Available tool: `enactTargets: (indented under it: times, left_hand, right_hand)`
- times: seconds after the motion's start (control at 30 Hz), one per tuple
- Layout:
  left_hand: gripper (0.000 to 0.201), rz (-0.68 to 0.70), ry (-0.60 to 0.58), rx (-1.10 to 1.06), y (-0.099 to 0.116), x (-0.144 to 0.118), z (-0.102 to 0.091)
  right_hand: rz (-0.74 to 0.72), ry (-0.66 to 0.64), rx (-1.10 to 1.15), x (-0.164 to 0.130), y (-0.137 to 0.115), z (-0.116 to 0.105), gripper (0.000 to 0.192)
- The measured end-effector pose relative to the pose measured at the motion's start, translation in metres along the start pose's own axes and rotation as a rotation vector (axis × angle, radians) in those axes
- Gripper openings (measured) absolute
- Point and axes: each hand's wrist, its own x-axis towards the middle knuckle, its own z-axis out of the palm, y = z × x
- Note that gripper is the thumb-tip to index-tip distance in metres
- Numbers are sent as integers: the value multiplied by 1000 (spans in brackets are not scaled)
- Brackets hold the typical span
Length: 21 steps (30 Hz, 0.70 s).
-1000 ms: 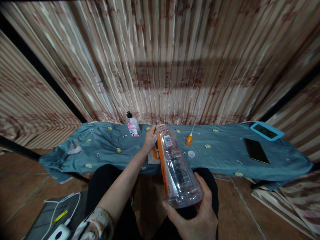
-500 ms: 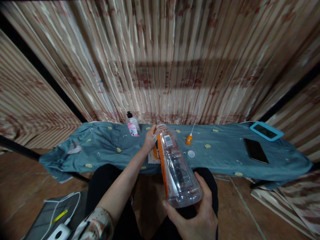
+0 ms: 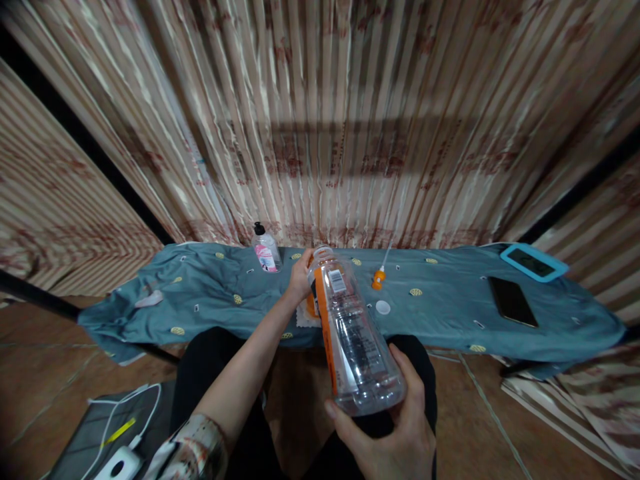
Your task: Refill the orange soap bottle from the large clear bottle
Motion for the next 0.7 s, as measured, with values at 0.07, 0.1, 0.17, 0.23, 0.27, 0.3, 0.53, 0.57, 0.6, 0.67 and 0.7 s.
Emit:
enactTargets:
  times: [0.07,0.1,0.17,0.23,0.27,0.3,0.53,0.57,0.6,0.67,0.7]
  left_hand:
    - [27,-3,-9,-5,0,0,0]
    - [28,-6,-11,-8,1,0,0]
    - [28,-7,-9,-15,1,-1,0]
    - [28,1,-8,-17,0,0,0]
    - [28,5,-6,-17,-1,0,0]
    - [28,9,-5,-17,-1,0,0]
    - [29,9,0,-32,-3,1,2]
    - [29,3,0,-30,-3,1,2]
    - [29,-2,-1,-28,-3,1,1]
    - [30,-8,-1,-21,-3,1,1]
    - [30,-7,0,-17,-3,1,1]
  right_hand:
    - [-3,6,-4,0,2,0,98]
    - [-4,14,-13,0,2,0,97]
    - [-25,17,-26,0,0,0,97]
    - [-34,9,-23,-1,-5,1,98]
    - [-24,6,-16,-1,-7,1,98]
    - [2,6,-9,-1,-9,1,98]
    - [7,24,-2,0,-6,0,97]
    - [1,19,-3,0,-3,0,98]
    - [2,9,-2,1,-1,-1,98]
    - [9,-8,9,2,4,-1,99]
    - [9,-17,22,2,5,-1,99]
